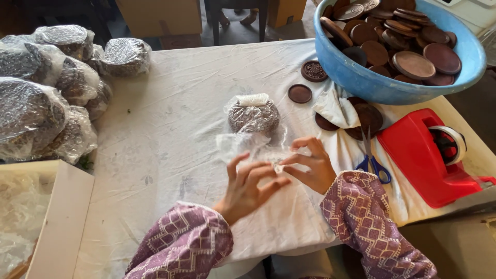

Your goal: Cleaning and wiping clay decorative objects with a cloth and organizing them.

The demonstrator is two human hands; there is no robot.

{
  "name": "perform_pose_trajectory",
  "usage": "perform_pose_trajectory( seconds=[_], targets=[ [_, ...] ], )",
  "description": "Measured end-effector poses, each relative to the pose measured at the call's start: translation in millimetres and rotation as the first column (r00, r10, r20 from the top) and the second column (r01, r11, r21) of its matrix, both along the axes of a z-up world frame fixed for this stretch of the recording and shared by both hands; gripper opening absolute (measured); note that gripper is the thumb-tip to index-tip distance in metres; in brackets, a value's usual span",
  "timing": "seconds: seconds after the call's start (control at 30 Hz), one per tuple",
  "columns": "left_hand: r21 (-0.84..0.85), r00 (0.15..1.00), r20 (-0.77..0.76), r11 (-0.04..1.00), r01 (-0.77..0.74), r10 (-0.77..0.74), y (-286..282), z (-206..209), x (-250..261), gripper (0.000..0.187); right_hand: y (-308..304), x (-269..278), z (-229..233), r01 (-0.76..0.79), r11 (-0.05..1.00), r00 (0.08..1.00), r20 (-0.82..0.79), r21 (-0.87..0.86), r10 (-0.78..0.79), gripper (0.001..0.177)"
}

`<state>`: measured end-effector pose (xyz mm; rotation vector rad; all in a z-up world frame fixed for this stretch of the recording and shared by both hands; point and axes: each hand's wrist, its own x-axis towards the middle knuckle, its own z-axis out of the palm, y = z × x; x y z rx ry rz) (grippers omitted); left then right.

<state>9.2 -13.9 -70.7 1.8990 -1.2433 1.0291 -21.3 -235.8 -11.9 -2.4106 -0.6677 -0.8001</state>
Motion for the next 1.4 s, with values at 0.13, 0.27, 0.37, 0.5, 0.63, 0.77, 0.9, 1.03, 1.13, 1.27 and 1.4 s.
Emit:
perform_pose_trajectory(
  seconds=[0.13,0.27,0.37,0.5,0.63,0.77,0.9,1.03,1.13,1.27,1.4],
  targets=[
    [-0.177,0.997,0.063,0.982,0.057,-0.047,1.7,52.9,-26.5,0.052,-6.2,3.2,-9.7,-0.044,0.977,0.993,-0.098,0.209,0.065,0.031],
    [-0.170,0.985,-0.073,0.971,-0.169,0.159,27.8,78.0,-6.7,0.042,2.6,-2.6,10.1,-0.070,0.969,0.996,-0.040,0.238,0.081,0.031],
    [-0.041,0.965,-0.170,0.977,-0.210,0.200,34.4,93.1,4.5,0.049,4.7,-7.8,18.5,-0.057,0.972,0.998,-0.006,0.229,0.060,0.030],
    [-0.004,0.993,-0.111,1.000,-0.026,0.026,26.8,66.5,19.3,0.054,3.9,-7.1,18.1,-0.071,0.967,0.997,0.017,0.246,0.069,0.029],
    [0.113,0.993,0.092,0.990,-0.087,0.076,24.9,73.7,5.6,0.041,3.6,-9.6,18.7,-0.073,0.963,0.997,-0.010,0.259,0.078,0.027],
    [0.245,0.968,0.187,0.947,-0.209,0.166,26.3,70.5,2.7,0.044,5.7,-9.7,21.9,-0.081,0.966,0.996,-0.020,0.246,0.089,0.026],
    [0.182,0.973,0.131,0.961,-0.210,0.188,24.3,73.5,4.8,0.039,6.8,-8.6,18.7,-0.088,0.966,0.995,-0.018,0.242,0.095,0.025],
    [0.067,0.991,0.039,0.989,-0.134,0.132,17.8,67.7,4.4,0.026,6.9,-7.0,16.0,-0.084,0.967,0.995,-0.037,0.242,0.096,0.026],
    [0.055,0.990,-0.003,0.988,-0.142,0.142,17.4,67.0,2.4,0.026,4.9,-6.0,14.5,-0.097,0.970,0.995,0.005,0.223,0.098,0.028],
    [0.002,0.986,0.037,0.986,-0.164,0.164,21.5,74.2,1.0,0.031,0.5,-4.2,8.4,-0.113,0.941,0.985,-0.087,0.320,0.148,0.026],
    [0.057,0.967,0.005,0.965,-0.256,0.256,21.0,77.3,2.8,0.034,-1.4,-3.6,2.5,-0.121,0.926,0.978,-0.116,0.357,0.172,0.026]
  ],
)
